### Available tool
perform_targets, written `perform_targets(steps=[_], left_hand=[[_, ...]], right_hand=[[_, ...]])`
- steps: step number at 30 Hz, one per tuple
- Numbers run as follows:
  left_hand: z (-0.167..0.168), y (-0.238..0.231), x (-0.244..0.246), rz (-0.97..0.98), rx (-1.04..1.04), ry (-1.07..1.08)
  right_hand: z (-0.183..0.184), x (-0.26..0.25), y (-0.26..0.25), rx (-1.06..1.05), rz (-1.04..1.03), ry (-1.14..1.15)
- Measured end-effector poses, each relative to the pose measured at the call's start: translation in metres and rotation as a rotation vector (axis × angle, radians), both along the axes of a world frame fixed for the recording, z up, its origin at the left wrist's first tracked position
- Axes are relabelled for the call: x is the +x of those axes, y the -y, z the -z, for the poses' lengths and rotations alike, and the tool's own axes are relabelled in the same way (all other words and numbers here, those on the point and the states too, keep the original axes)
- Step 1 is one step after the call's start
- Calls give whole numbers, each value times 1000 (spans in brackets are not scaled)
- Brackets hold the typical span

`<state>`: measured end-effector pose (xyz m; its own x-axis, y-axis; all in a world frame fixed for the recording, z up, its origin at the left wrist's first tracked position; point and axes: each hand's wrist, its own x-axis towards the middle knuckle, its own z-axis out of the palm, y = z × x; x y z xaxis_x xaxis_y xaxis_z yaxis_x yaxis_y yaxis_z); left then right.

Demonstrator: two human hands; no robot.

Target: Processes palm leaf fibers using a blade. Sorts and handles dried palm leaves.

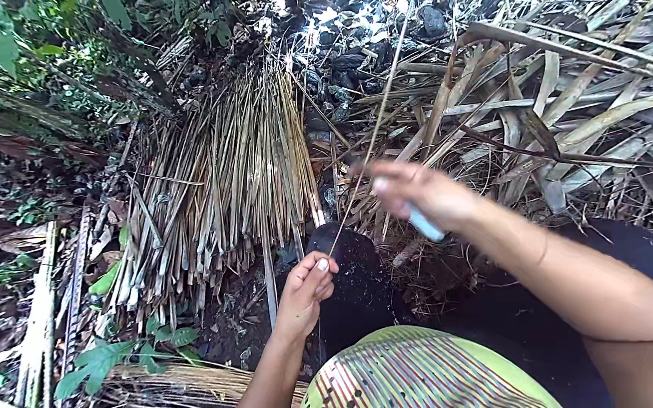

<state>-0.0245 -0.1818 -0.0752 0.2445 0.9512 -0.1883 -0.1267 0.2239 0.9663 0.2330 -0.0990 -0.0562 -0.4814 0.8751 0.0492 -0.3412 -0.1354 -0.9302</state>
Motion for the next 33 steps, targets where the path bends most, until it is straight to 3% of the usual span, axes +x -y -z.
perform_targets(steps=[2, 4, 9, 14, 17, 22, 29, 33], left_hand=[[2, 4, -3, 32, -11, 8], [3, 3, -2, 34, 6, -10], [0, -3, -2, 5, 20, 21], [23, 7, -24, 68, 37, 27], [30, 1, -20, 122, 183, -131], [4, -22, 13, 96, 391, -228], [-8, -31, 26, 58, 259, 25], [4, -18, 2, 240, 128, 106]], right_hand=[[-9, 19, -16, 66, 153, -69], [-8, 14, -12, 67, 149, -76], [15, -33, 25, -58, -271, 76], [-13, 27, -21, 95, 168, -37], [-14, 34, -25, 161, 240, -92], [-12, 15, -7, 168, 144, 6], [9, -21, 26, 45, -247, 49], [-13, 22, -8, 169, 90, 13]])
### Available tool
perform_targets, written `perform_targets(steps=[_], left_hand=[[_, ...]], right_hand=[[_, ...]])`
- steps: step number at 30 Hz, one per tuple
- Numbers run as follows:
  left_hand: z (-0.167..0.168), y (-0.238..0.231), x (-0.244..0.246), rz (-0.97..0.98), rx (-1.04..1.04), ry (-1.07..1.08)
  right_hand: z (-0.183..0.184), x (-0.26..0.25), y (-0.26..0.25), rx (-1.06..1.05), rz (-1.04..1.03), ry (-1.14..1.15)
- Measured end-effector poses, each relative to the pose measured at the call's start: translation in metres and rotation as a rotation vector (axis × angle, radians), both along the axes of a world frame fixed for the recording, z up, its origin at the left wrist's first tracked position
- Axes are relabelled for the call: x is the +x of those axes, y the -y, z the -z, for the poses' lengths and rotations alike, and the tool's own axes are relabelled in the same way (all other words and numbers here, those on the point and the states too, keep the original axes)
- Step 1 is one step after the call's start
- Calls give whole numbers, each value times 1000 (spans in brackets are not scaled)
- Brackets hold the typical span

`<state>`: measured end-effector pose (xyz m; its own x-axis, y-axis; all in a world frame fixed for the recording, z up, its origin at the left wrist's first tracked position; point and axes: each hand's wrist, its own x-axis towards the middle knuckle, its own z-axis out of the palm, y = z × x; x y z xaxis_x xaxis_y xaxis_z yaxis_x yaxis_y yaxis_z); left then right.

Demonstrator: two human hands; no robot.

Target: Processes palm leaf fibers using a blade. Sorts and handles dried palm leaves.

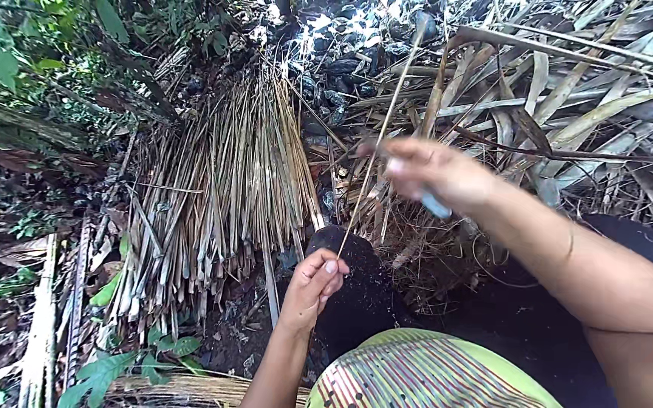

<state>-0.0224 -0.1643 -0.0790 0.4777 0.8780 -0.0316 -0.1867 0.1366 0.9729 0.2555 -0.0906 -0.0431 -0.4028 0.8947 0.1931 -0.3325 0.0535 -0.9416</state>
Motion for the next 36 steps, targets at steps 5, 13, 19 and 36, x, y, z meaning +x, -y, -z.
perform_targets(steps=[5, 13, 19, 36], left_hand=[[4, 2, -3, 27, -119, 105], [12, 2, -17, 97, -409, 347], [7, -2, -16, 84, -117, 54], [-13, 9, 0, -243, 110, -193]], right_hand=[[1, 2, -6, 24, 116, -94], [12, -15, 4, -37, -170, 38], [1, 7, -8, 89, -74, -92], [-19, 35, -13, 69, 351, -120]])
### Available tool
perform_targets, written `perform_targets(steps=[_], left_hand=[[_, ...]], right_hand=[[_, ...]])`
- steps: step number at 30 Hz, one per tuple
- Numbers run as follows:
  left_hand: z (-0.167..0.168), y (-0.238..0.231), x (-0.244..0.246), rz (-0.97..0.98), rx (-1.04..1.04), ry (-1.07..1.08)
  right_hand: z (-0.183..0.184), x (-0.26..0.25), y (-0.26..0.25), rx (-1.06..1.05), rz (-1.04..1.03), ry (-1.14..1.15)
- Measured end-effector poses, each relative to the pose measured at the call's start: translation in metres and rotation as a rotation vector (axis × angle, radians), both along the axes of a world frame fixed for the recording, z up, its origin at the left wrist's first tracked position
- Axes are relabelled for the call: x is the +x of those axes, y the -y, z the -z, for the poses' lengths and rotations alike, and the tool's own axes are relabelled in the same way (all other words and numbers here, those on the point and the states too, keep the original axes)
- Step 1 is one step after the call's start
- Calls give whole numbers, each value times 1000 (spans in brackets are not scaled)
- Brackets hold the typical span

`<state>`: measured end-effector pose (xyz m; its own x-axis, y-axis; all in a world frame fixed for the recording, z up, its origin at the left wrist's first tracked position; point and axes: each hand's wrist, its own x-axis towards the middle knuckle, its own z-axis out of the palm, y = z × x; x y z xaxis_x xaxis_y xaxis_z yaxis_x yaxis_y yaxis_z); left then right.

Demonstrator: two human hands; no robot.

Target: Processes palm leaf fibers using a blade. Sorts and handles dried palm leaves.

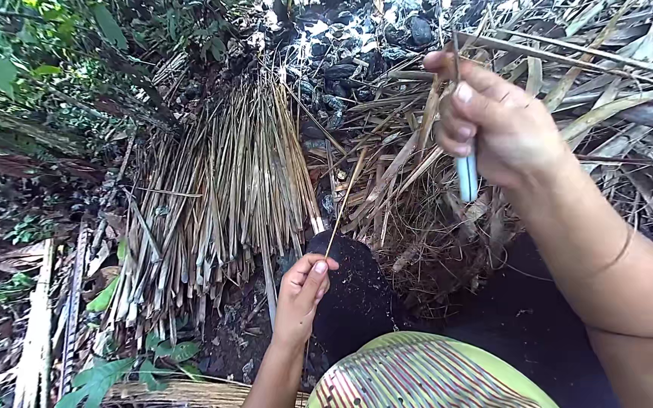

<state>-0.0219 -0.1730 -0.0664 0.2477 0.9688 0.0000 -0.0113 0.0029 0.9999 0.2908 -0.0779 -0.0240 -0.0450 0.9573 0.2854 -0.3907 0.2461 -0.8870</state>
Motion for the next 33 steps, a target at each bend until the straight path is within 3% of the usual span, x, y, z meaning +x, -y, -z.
perform_targets(steps=[6, 7, 11, 14, 16, 20, 25, 27, 29, 32, 33], left_hand=[[-6, -11, 18, -7, -33, 51], [-7, -10, 17, 14, -54, 65], [-5, -5, 5, 85, -108, 59], [-5, -5, 4, 41, -75, 23], [-6, -7, 8, 0, -45, 2], [-7, -8, 10, 1, -15, -14], [-10, 2, -3, 61, -58, -16], [-9, 2, -3, 41, -36, -32], [-9, 0, -1, 19, 5, -61], [-8, 0, 4, -10, 96, -119], [-8, 0, 3, -13, 126, -146]], right_hand=[[37, -85, 56, -292, -710, 151], [38, -86, 54, -299, -724, 162], [24, -36, 10, -188, -387, 7], [11, -16, 2, -144, -278, -64], [12, -38, 24, -205, -388, -50], [38, -88, 56, -362, -810, 81], [20, -37, 12, -217, -397, -29], [11, -26, 9, -192, -329, -67], [10, -43, 31, -258, -401, -44], [30, -85, 61, -372, -749, 79], [32, -89, 61, -387, -782, 78]])
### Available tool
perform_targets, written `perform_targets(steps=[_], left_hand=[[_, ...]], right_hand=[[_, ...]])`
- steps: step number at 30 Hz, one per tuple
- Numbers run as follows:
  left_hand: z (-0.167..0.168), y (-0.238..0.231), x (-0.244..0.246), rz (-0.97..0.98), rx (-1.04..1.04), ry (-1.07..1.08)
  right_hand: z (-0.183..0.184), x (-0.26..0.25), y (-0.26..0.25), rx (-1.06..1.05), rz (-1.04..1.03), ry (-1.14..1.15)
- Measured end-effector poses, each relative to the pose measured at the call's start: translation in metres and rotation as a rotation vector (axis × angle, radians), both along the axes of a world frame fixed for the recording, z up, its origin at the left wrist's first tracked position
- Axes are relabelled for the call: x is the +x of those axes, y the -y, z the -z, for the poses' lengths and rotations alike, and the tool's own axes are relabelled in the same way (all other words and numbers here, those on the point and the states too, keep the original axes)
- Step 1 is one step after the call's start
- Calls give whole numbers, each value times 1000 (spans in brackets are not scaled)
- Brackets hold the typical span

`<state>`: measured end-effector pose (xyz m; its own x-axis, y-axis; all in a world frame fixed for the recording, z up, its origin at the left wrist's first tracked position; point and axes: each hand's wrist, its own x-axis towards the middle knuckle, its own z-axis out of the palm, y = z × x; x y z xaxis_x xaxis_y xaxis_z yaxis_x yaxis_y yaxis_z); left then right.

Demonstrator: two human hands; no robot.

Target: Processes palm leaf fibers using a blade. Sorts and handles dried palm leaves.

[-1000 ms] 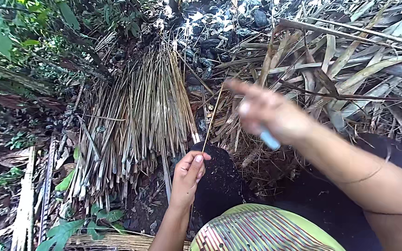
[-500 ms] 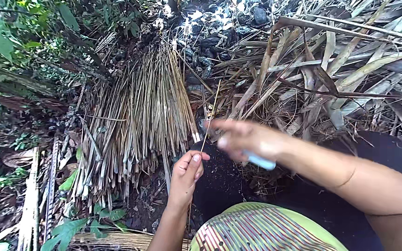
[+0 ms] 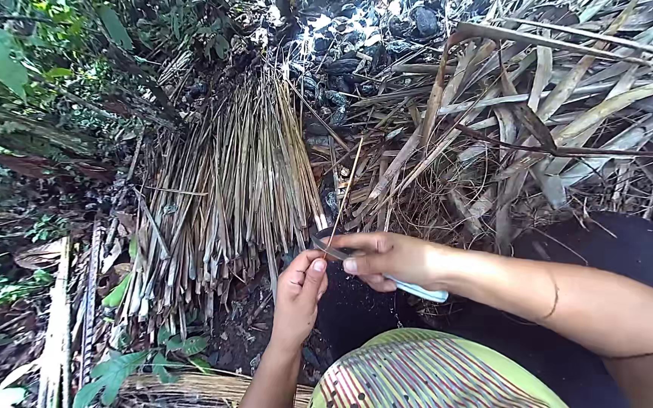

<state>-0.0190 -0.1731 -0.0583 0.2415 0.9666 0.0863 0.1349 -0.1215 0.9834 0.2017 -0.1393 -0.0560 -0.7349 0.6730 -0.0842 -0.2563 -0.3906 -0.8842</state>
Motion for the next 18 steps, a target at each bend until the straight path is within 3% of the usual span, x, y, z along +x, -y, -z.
perform_targets(steps=[6, 8, 12, 18], left_hand=[[-4, 7, -14, 13, 7, -50], [-5, 5, -12, 16, -36, -2], [-5, 3, -10, 76, -114, 98], [-8, 7, -13, 103, -239, 215]], right_hand=[[-22, 57, -52, 132, 499, -131], [-24, 46, -36, 113, 435, -127], [-4, -2, 0, -3, 18, -41], [-20, 35, -36, 86, 369, -142]])
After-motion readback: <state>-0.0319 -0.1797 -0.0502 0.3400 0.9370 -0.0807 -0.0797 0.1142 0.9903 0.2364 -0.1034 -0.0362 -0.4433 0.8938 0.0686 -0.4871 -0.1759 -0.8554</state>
